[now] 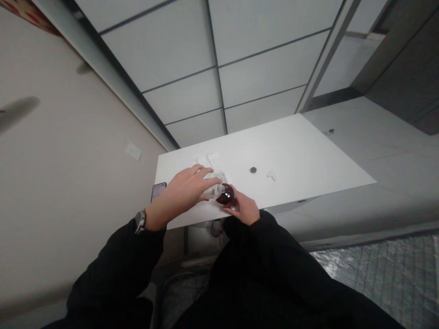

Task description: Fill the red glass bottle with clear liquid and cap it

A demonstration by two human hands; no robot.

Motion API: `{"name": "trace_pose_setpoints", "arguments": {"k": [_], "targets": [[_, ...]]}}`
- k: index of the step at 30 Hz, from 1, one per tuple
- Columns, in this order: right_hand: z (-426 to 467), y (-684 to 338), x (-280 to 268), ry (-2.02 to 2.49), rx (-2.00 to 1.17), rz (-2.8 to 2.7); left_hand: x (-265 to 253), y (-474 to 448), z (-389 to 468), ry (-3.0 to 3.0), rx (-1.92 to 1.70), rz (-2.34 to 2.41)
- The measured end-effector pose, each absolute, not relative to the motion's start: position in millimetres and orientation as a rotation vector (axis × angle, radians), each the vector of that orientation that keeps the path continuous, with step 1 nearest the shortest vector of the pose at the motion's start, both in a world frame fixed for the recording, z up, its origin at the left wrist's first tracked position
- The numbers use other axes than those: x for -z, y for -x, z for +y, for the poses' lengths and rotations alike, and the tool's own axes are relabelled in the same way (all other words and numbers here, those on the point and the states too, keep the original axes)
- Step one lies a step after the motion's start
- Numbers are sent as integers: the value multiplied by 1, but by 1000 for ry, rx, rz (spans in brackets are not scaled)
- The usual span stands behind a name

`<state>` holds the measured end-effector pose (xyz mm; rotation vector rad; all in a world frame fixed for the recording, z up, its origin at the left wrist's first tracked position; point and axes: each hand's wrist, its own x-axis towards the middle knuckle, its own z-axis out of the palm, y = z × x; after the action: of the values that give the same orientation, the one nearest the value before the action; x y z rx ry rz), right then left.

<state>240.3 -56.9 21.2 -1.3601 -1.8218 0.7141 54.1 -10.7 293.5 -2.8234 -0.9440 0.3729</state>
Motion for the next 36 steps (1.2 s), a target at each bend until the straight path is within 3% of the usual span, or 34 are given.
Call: {"name": "trace_pose_setpoints", "arguments": {"k": [36], "targets": [[-56, -238, -21, 1330, -737, -1805, -283, -45, -5, 2894, -182, -845]]}}
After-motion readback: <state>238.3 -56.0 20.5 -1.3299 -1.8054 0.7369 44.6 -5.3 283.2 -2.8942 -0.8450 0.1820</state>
